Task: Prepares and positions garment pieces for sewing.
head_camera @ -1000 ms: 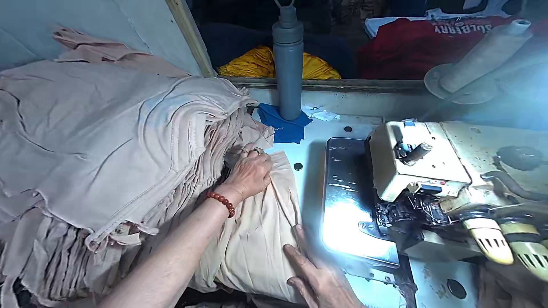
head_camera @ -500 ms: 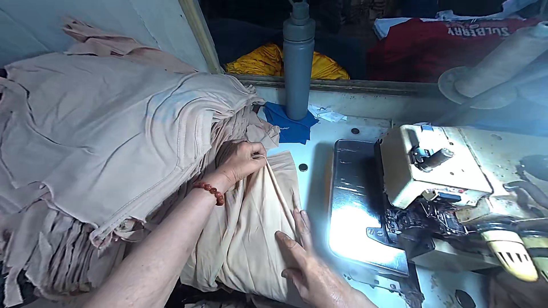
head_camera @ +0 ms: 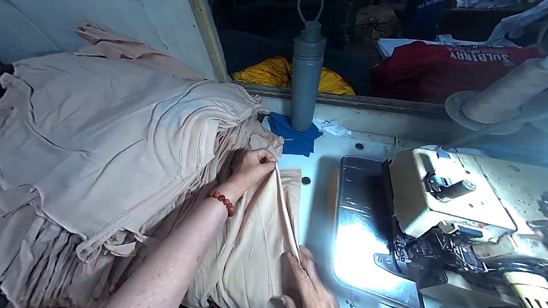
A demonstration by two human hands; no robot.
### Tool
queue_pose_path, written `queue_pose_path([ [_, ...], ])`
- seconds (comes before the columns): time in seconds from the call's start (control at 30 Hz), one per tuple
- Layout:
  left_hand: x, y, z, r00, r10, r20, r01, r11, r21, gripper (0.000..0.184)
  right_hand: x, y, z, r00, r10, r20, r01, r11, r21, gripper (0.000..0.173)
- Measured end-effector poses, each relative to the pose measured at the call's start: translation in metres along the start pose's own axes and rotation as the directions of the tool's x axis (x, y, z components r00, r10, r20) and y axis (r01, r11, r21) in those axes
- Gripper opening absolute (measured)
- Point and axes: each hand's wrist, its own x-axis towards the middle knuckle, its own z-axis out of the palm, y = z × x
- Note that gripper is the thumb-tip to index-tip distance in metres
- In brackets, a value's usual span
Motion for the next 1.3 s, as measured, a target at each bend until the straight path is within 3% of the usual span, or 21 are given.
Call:
queue_pose_path([
  [0.1,0.003,0.003,0.018,1.000,-0.027,0.015,0.028,0.994,-0.102,0.006,-0.002,0.001,0.002,1.000,-0.016,-0.007,0.016,1.000,0.004,0.054],
  [0.3,0.013,0.006,0.055,0.965,-0.196,0.172,0.173,0.975,0.142,0.014,-0.003,0.002,-0.003,0.998,0.037,0.054,-0.043,0.994,0.103,0.042],
  [0.5,0.020,0.009,0.072,0.940,-0.325,0.105,0.269,0.894,0.359,0.014,-0.016,0.025,0.001,0.999,-0.025,0.040,0.015,0.975,0.220,0.033],
  [0.67,0.019,0.028,0.079,0.949,-0.298,0.105,0.195,0.814,0.546,0.016,-0.015,0.025,-0.001,0.999,-0.006,0.032,-0.003,0.960,0.280,0.031],
  [0.8,0.023,0.035,0.084,0.937,-0.330,0.117,0.193,0.767,0.612,0.030,-0.015,0.026,-0.001,1.000,-0.009,0.020,0.002,0.957,0.290,0.029],
  [1.0,0.017,0.026,0.070,0.939,-0.322,0.122,0.226,0.843,0.488,0.019,-0.014,0.026,-0.001,1.000,-0.018,-0.012,0.021,0.954,0.299,0.028],
  [1.13,0.011,0.023,0.057,0.939,-0.331,0.094,0.278,0.891,0.359,0.028,-0.015,0.026,-0.001,1.000,-0.015,-0.023,0.021,0.955,0.297,0.031],
  [1.3,0.007,0.024,0.052,0.959,-0.261,0.115,0.207,0.914,0.348,0.015,-0.015,0.024,-0.002,0.999,-0.019,-0.027,0.026,0.960,0.280,0.030],
])
